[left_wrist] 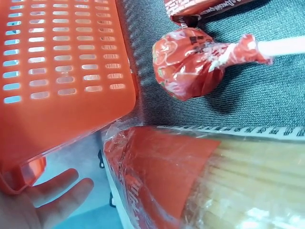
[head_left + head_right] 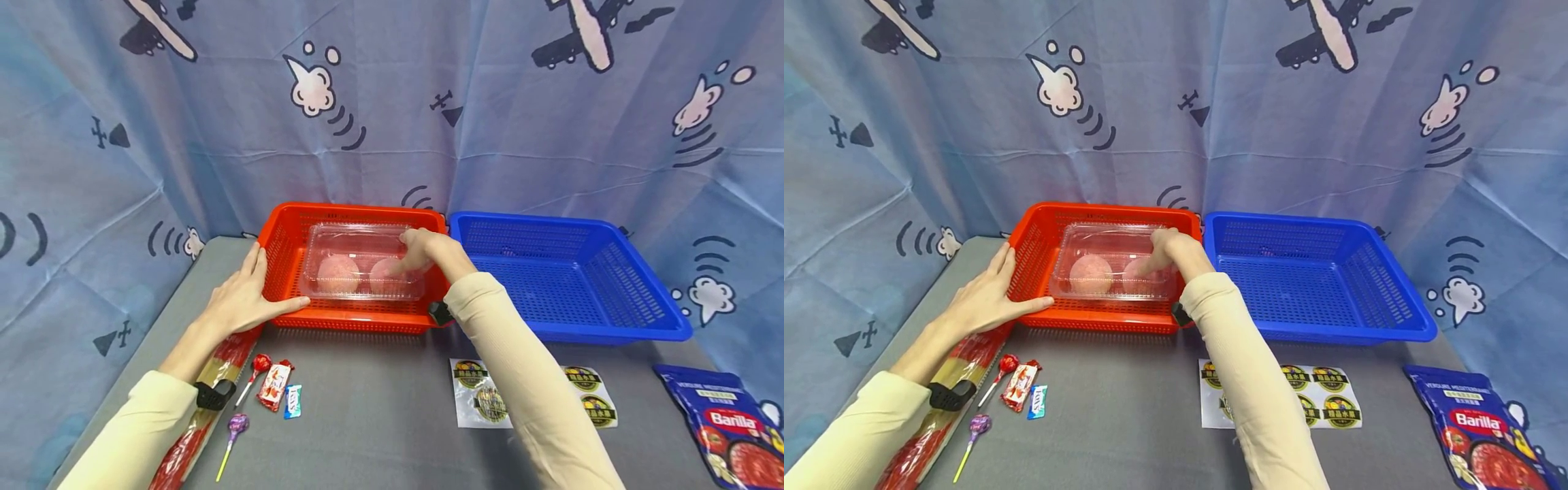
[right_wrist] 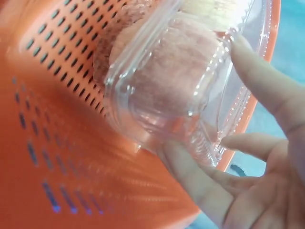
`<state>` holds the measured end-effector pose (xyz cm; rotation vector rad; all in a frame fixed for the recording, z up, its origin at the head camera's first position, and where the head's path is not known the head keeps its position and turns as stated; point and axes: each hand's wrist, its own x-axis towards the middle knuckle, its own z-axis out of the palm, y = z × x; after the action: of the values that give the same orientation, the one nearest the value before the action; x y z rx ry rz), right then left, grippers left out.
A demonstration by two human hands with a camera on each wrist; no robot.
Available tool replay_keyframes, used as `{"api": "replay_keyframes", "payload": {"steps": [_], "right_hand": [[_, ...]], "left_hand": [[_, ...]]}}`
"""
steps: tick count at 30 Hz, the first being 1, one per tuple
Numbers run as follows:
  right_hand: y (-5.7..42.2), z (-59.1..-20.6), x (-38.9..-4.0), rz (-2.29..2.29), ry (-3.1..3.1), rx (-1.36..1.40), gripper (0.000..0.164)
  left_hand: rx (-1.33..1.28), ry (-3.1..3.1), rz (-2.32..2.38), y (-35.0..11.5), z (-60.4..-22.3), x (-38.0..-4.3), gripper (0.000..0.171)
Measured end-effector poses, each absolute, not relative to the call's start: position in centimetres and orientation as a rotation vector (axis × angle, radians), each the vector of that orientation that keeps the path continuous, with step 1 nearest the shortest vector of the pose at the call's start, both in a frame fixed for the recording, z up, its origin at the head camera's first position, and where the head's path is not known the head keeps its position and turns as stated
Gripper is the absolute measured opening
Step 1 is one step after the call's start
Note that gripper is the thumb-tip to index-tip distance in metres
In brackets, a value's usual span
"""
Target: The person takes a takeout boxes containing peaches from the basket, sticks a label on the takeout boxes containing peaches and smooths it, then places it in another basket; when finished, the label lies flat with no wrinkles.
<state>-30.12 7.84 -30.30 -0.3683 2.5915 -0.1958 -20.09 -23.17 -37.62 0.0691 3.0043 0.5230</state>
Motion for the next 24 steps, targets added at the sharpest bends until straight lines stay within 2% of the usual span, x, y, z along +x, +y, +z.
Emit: {"api": "replay_keyframes", "payload": {"steps": [7, 14, 24], "right_hand": [[8.0, -30.7, -31.0, -0.553, 2.438, -0.269, 0.094], [8.7, -31.0, -31.1, -0.659, 2.359, -0.208, 0.095], [8.7, -31.0, -30.9, -0.692, 2.227, -0.108, 0.108]], "left_hand": [[0.063, 3.005, 0.532, -23.3, -37.5, -20.0, 0.140], [0.066, 3.009, 0.528, -23.1, -37.4, -20.0, 0.139], [0.063, 3.001, 0.537, -23.2, -37.5, -20.1, 0.139]]}}
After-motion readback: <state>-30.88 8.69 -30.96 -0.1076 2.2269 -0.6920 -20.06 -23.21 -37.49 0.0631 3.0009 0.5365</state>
